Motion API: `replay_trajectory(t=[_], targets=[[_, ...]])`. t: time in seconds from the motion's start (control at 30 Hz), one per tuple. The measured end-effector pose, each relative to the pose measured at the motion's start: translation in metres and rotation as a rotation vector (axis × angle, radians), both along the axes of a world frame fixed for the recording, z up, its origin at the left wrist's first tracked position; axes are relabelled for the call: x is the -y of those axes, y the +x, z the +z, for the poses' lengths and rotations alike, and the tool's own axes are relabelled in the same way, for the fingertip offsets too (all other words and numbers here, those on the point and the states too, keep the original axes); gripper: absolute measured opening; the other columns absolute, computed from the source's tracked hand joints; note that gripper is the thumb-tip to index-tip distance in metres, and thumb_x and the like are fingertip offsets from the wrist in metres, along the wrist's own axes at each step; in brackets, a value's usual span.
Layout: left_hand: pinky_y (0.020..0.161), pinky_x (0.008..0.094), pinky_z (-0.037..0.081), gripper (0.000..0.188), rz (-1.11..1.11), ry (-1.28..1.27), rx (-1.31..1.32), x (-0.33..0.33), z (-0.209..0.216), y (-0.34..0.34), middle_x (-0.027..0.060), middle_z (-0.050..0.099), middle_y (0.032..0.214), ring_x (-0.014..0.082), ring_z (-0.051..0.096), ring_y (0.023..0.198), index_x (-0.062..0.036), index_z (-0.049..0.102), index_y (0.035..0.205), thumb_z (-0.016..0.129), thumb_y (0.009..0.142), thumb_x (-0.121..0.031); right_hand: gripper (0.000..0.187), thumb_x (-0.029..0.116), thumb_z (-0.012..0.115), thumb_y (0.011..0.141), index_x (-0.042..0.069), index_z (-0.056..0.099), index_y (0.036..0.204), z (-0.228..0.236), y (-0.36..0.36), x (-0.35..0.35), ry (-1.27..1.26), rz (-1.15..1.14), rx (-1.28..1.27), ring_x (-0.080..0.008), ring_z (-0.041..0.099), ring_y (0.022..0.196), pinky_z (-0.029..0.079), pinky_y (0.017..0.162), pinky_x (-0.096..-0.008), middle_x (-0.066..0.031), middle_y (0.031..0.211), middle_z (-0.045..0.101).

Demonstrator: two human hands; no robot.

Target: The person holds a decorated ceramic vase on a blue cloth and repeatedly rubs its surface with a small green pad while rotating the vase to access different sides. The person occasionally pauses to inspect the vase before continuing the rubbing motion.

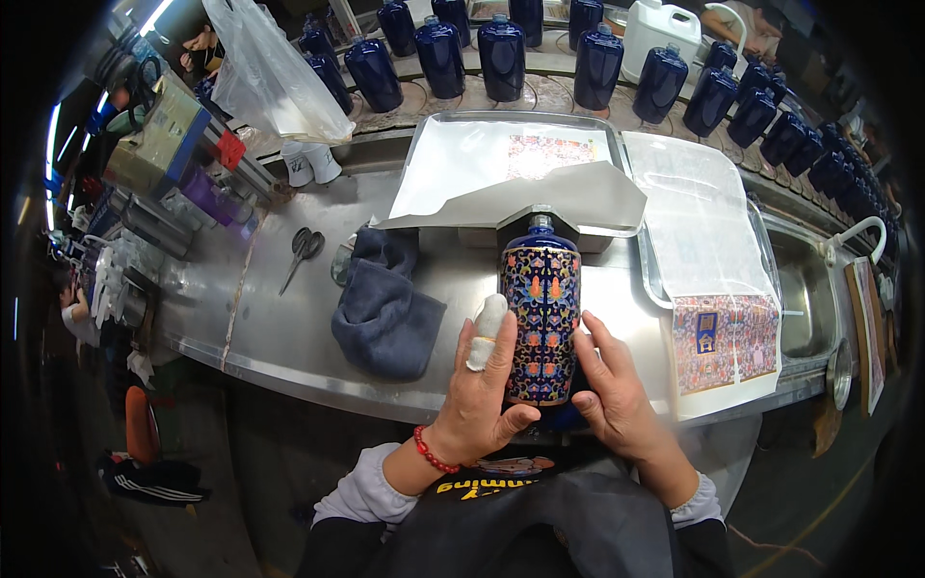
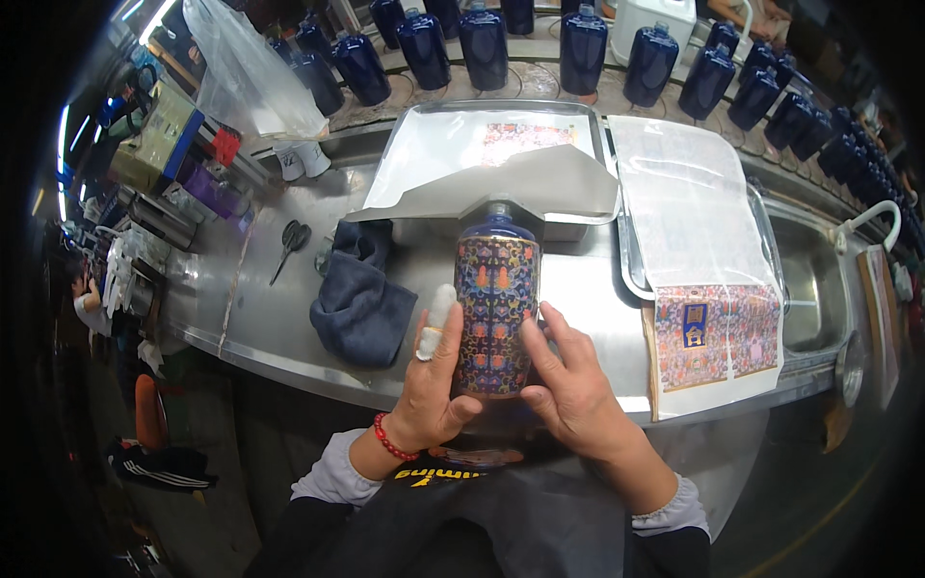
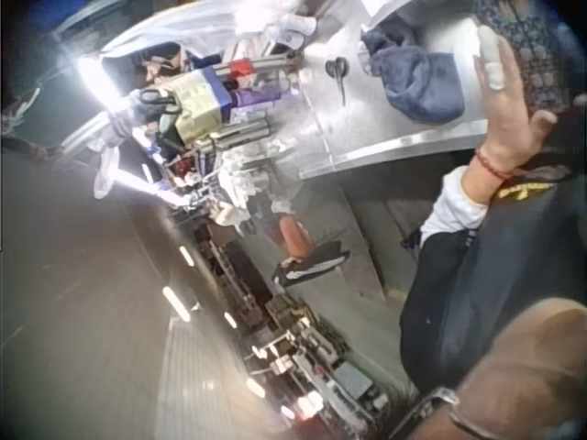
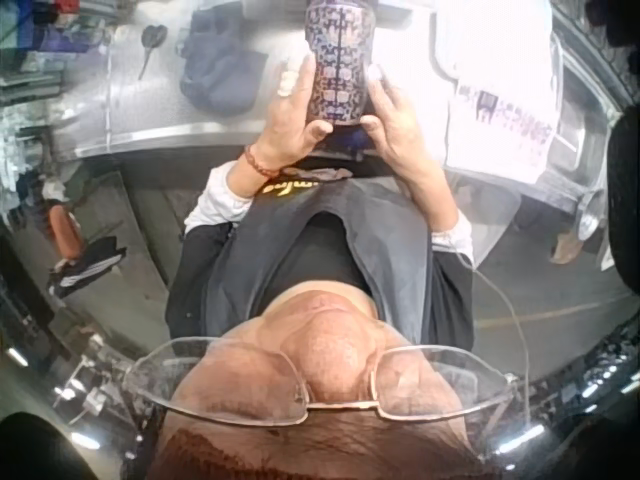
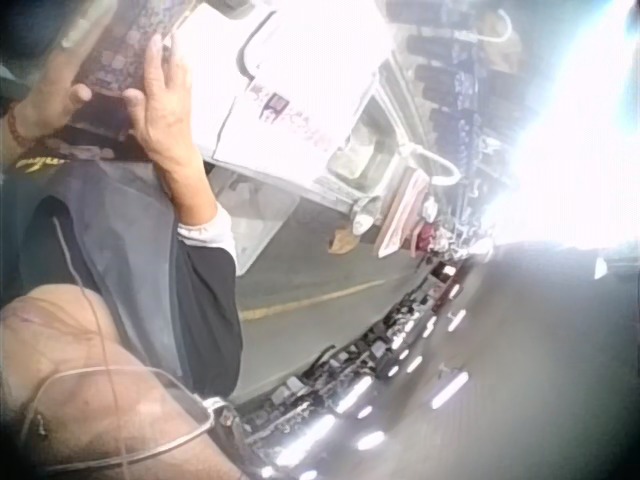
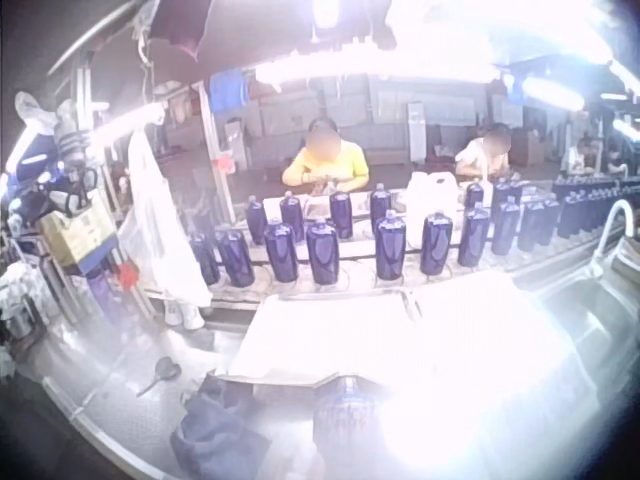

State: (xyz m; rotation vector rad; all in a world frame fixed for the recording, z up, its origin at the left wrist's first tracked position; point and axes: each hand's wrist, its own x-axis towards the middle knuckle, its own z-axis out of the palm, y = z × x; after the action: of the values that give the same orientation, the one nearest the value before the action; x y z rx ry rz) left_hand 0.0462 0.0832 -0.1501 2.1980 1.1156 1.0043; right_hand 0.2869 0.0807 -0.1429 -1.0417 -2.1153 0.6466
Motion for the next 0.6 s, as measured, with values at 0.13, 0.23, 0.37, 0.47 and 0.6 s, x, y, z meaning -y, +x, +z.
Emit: replay_trajectory(t=[0.13, 0.23, 0.37, 0.47, 0.6], targets=[[0.124, 0.0552, 0.019, 0.112, -0.029, -0.151, 0.116, -0.013, 0.001, 0.005, 0.0390, 0.023, 0.162, 0.0552, 0.025, 0.150, 0.0107, 0.017, 0.161, 0.045, 0.096, -0.075, 0.074, 0.038, 0.059, 0.104, 0.000, 0.031, 0.161, -0.003, -0.005, -0.015, -0.112, -0.070, -0.082, -0.0441, 0.048, 0.131, 0.037, 0.115, -0.0498, -0.0316, 0.161, 0.032], [0.121, 0.0504, 0.028, 0.112, 0.003, -0.028, 0.005, -0.015, 0.002, 0.009, 0.0395, 0.030, 0.158, 0.0544, 0.033, 0.146, 0.0116, 0.014, 0.161, 0.046, 0.097, -0.075, 0.077, 0.042, 0.058, 0.104, 0.000, 0.028, 0.162, -0.006, -0.010, -0.021, -0.076, -0.048, -0.034, -0.0439, 0.046, 0.130, 0.037, 0.114, -0.0497, -0.0315, 0.161, 0.031], [0.123, 0.0510, 0.023, 0.113, -0.033, -0.046, 0.016, -0.019, 0.006, 0.006, 0.0399, 0.021, 0.162, 0.0546, 0.025, 0.150, 0.0096, 0.013, 0.162, 0.048, 0.096, -0.074, 0.077, 0.044, 0.056, 0.105, 0.000, 0.028, 0.162, -0.004, -0.010, -0.025, -0.066, -0.050, -0.016, -0.0437, 0.047, 0.128, 0.037, 0.114, -0.0500, -0.0309, 0.162, 0.031], [0.125, 0.0514, 0.019, 0.112, -0.058, -0.108, 0.121, -0.031, 0.008, 0.003, 0.0393, 0.015, 0.164, 0.0539, 0.018, 0.153, 0.0078, 0.012, 0.163, 0.048, 0.096, -0.075, 0.077, 0.047, 0.054, 0.105, 0.001, 0.028, 0.162, 0.000, -0.009, -0.034, -0.114, -0.067, -0.079, -0.0439, 0.047, 0.129, 0.036, 0.115, -0.0500, -0.0307, 0.162, 0.031], [0.125, 0.0500, 0.017, 0.112, -0.063, -0.200, 0.135, -0.039, 0.009, 0.007, 0.0386, 0.011, 0.165, 0.0522, 0.017, 0.154, 0.0075, 0.010, 0.163, 0.046, 0.096, -0.075, 0.080, 0.051, 0.054, 0.104, 0.000, 0.030, 0.162, 0.001, -0.013, -0.048, -0.101, -0.110, -0.071, -0.0455, 0.044, 0.131, 0.035, 0.115, -0.0509, -0.0313, 0.160, 0.032]])
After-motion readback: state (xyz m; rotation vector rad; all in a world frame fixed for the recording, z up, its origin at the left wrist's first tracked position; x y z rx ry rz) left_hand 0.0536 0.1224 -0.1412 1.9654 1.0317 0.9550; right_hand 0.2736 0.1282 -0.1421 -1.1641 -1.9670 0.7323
